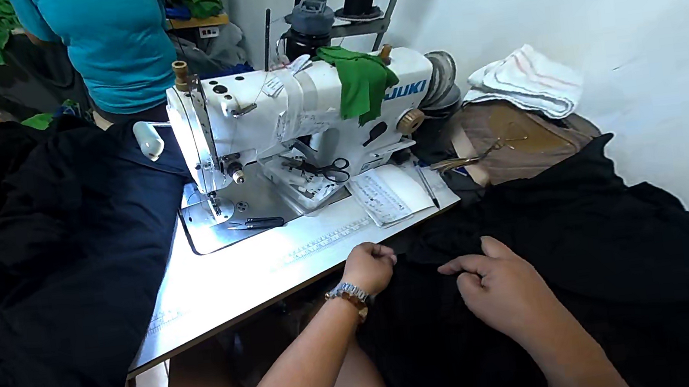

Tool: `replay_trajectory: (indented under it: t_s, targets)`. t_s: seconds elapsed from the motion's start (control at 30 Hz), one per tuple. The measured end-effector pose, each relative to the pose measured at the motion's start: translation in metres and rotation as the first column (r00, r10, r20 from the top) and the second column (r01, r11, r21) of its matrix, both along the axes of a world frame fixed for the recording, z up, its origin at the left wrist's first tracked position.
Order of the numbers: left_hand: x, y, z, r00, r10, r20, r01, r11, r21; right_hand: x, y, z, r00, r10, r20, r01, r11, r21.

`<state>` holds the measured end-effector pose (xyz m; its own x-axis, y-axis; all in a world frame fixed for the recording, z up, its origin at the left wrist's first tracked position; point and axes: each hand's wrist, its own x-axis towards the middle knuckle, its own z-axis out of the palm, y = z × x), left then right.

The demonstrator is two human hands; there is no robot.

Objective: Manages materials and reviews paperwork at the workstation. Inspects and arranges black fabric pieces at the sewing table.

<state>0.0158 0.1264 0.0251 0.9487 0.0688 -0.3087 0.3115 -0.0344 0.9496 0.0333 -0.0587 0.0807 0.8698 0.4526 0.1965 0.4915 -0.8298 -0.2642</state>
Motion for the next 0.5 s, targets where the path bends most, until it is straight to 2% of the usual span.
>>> replay_trajectory:
  t_s: [0.1,0.17,0.23,0.3,0.37,0.43,0.5]
  targets:
    - [0.016,-0.011,0.018,0.999,0.025,0.031,-0.024,0.999,-0.031,-0.005,0.015,0.0,0.997,-0.046,-0.066,0.039,0.994,-0.102]
    - [0.027,-0.021,0.018,0.997,0.025,0.071,-0.022,0.999,-0.044,-0.001,0.02,-0.007,0.991,-0.096,-0.092,0.077,0.979,-0.191]
    - [0.025,-0.023,0.014,0.996,0.009,0.085,-0.002,0.996,-0.089,0.005,0.015,-0.012,0.996,-0.075,-0.055,0.064,0.982,-0.179]
    - [0.011,-0.017,0.005,0.995,-0.018,0.099,0.029,0.993,-0.116,0.012,0.001,-0.012,0.999,-0.05,-0.008,0.049,0.995,-0.091]
    - [0.002,-0.01,-0.008,0.993,-0.083,0.09,0.071,0.99,0.125,0.017,-0.015,-0.006,0.999,-0.049,0.008,0.049,0.999,0.009]
    - [0.001,-0.011,-0.038,0.987,-0.147,-0.07,0.163,0.908,0.386,0.019,-0.025,0.001,0.997,-0.071,0.03,0.068,0.995,0.076]
    - [0.001,-0.015,-0.067,0.954,-0.171,-0.245,0.266,0.86,0.435,0.018,-0.029,0.006,0.993,-0.113,0.017,0.11,0.987,0.118]
